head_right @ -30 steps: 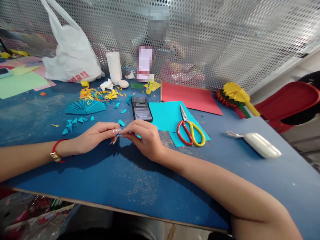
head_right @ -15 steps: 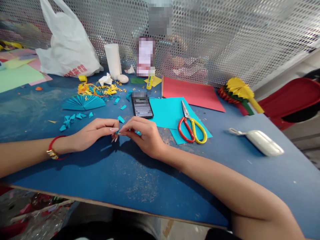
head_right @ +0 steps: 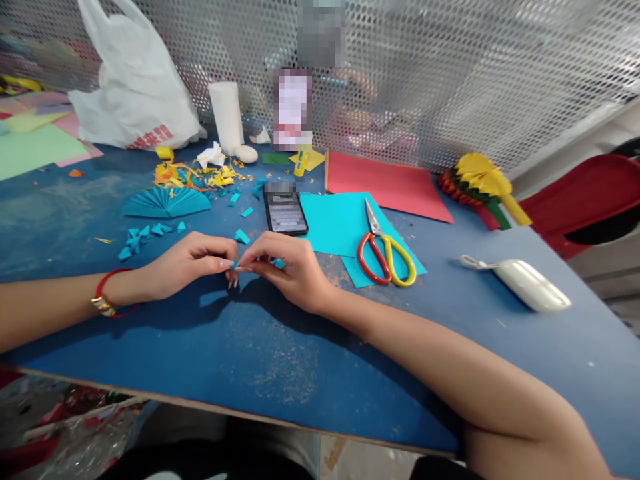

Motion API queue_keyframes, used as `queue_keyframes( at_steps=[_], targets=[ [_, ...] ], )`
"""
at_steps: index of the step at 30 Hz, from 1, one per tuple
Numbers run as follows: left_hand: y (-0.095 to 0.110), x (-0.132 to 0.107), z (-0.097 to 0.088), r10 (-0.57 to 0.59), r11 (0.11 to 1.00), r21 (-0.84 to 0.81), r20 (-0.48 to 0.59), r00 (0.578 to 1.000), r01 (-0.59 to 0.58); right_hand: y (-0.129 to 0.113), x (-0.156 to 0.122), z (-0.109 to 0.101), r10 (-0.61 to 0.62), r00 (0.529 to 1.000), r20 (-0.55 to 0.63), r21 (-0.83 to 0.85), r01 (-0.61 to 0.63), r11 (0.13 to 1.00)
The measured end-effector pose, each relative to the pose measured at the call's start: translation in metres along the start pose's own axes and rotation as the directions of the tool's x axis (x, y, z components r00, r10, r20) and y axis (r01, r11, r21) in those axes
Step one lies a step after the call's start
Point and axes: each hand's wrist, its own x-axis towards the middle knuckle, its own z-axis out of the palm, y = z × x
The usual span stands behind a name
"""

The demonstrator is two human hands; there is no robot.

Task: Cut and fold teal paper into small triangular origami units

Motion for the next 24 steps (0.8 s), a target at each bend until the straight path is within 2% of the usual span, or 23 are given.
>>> queue_keyframes(
  at_steps=[7,14,18,24],
  targets=[
    [-0.0002,0.0004,-0.0010,0.003,1.000,0.013,-0.037,0.999,-0.002,-0.0011,0.0010,-0.0008,0.113,0.994,0.004,0.052,-0.113,0.992],
    [0.0016,-0.0007,0.0009,0.041,0.997,0.070,-0.111,0.993,-0.033,-0.0039,0.0032,-0.0011,0.282,0.959,-0.010,0.149,-0.277,0.949],
    [0.0015,-0.0013,0.0005,0.040,0.997,0.075,-0.111,0.993,-0.032,-0.0049,0.0033,-0.0002,0.286,0.958,-0.022,0.148,-0.280,0.949],
    [0.0004,-0.0011,-0.0012,0.024,0.999,0.049,-0.068,0.997,-0.021,-0.0016,0.0023,0.0001,0.215,0.976,-0.007,0.149,-0.212,0.966]
  ],
)
